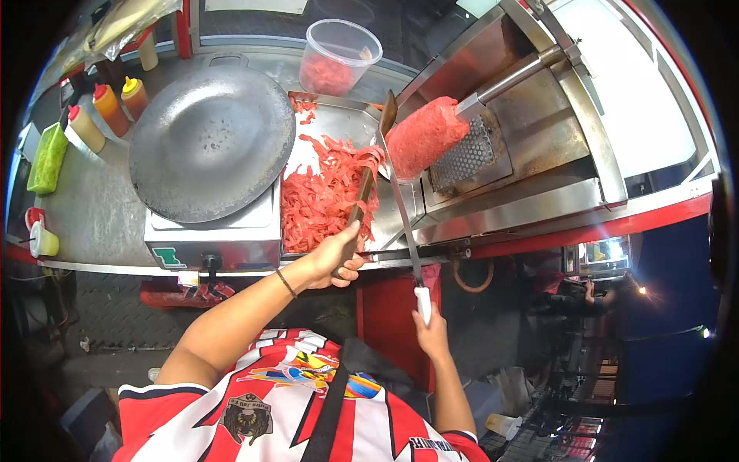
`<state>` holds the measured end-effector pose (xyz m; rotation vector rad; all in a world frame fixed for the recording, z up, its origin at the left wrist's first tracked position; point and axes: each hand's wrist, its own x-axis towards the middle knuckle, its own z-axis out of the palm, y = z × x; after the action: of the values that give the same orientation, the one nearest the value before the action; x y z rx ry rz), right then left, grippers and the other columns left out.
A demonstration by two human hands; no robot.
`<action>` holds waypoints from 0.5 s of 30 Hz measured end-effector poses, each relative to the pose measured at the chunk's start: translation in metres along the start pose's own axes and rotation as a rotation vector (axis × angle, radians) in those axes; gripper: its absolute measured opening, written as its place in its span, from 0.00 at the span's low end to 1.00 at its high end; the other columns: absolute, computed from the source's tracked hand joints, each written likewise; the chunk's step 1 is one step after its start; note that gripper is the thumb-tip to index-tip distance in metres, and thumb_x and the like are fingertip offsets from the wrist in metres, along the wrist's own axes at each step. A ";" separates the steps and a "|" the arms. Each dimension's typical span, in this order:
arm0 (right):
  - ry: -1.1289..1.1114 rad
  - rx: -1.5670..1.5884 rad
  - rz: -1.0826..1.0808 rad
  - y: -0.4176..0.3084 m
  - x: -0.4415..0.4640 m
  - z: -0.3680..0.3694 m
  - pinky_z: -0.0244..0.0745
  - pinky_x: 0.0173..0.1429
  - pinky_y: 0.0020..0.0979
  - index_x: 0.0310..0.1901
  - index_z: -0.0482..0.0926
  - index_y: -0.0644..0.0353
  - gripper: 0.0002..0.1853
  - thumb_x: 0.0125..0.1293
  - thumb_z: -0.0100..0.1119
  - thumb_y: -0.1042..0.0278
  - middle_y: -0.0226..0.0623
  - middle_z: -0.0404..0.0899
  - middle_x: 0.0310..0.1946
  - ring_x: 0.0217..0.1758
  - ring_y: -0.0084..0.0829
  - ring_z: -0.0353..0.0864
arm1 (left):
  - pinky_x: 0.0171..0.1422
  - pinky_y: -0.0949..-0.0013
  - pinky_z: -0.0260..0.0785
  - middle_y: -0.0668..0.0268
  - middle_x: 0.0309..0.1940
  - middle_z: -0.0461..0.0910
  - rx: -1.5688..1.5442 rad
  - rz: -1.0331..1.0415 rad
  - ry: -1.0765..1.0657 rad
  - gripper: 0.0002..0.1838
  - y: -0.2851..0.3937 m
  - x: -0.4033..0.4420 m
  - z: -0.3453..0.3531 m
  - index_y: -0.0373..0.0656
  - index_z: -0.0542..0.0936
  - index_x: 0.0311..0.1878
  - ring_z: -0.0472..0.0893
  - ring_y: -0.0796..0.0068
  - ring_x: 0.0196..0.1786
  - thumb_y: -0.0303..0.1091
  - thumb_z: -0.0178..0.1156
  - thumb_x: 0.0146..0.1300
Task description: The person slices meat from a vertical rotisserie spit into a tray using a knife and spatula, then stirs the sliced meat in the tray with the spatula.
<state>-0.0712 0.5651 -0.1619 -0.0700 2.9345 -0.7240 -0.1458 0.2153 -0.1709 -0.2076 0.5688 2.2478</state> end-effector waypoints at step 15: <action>-0.157 -0.198 0.103 -0.050 -0.027 -0.146 0.75 0.40 0.48 0.44 0.74 0.67 0.15 0.68 0.67 0.65 0.61 0.82 0.32 0.40 0.64 0.83 | 0.14 0.80 0.47 0.76 0.19 0.58 -0.137 -0.111 -0.111 0.27 0.020 -0.033 -0.031 0.52 0.69 0.40 0.56 0.87 0.15 0.68 0.42 0.78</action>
<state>-0.0615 0.5902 -0.0072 0.0059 2.8243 -0.3928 -0.1389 0.1675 -0.1806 -0.1776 0.3362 2.1765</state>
